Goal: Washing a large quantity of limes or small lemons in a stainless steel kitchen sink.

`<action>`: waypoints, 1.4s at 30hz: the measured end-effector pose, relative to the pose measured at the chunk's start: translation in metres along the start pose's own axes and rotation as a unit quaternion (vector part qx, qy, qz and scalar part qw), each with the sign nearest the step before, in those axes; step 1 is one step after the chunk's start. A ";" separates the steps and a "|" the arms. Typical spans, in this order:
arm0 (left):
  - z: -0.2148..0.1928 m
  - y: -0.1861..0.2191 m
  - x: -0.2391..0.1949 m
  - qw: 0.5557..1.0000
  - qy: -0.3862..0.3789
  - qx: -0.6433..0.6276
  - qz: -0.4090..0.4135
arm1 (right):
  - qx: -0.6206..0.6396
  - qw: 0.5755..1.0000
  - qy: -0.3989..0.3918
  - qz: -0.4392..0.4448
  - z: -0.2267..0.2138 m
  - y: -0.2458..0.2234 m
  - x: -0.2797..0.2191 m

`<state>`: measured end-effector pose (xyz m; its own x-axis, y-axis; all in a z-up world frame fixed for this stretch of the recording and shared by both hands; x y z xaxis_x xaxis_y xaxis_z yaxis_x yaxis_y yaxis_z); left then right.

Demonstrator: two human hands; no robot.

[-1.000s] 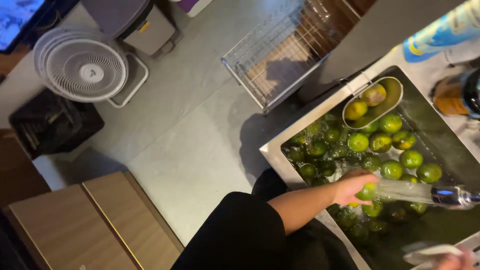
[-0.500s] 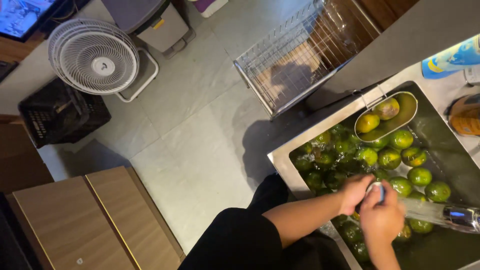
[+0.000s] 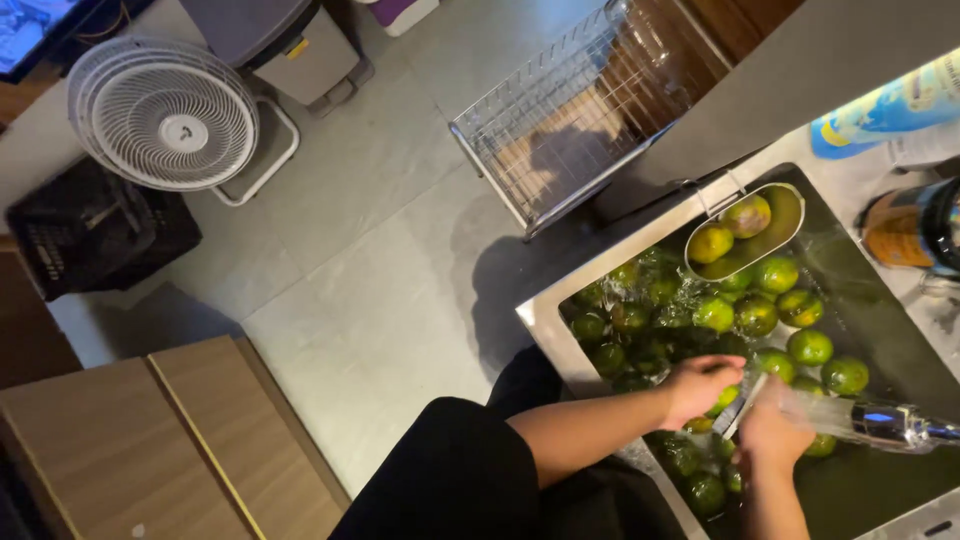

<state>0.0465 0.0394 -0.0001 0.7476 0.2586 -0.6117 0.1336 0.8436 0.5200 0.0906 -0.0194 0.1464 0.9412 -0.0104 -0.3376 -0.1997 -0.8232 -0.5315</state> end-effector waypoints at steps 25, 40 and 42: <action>0.007 0.038 -0.037 0.981 0.030 -0.120 -0.148 | -0.023 0.989 0.070 -0.128 0.004 0.023 -0.018; 0.027 0.047 -0.037 0.984 -0.006 0.036 -0.172 | -0.061 0.997 0.020 -0.035 -0.013 0.068 0.071; 0.033 0.024 -0.029 0.978 -0.057 -0.041 -0.197 | -0.001 0.995 0.033 0.089 -0.025 0.121 0.082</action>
<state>0.0488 0.0365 0.0497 0.7164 -0.1441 -0.6827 0.3772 0.9031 0.2052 0.1507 -0.1342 0.0738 0.9066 -0.1935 -0.3749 -0.3648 -0.8061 -0.4660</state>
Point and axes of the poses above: each hand's wrist, its own x-axis towards the middle knuckle, its own z-axis out of the palm, y = z × x, the point moved 7 cm from there along x, towards the middle knuckle, and after that the axes turned 5 degrees about -x, right-handed, at the moved point
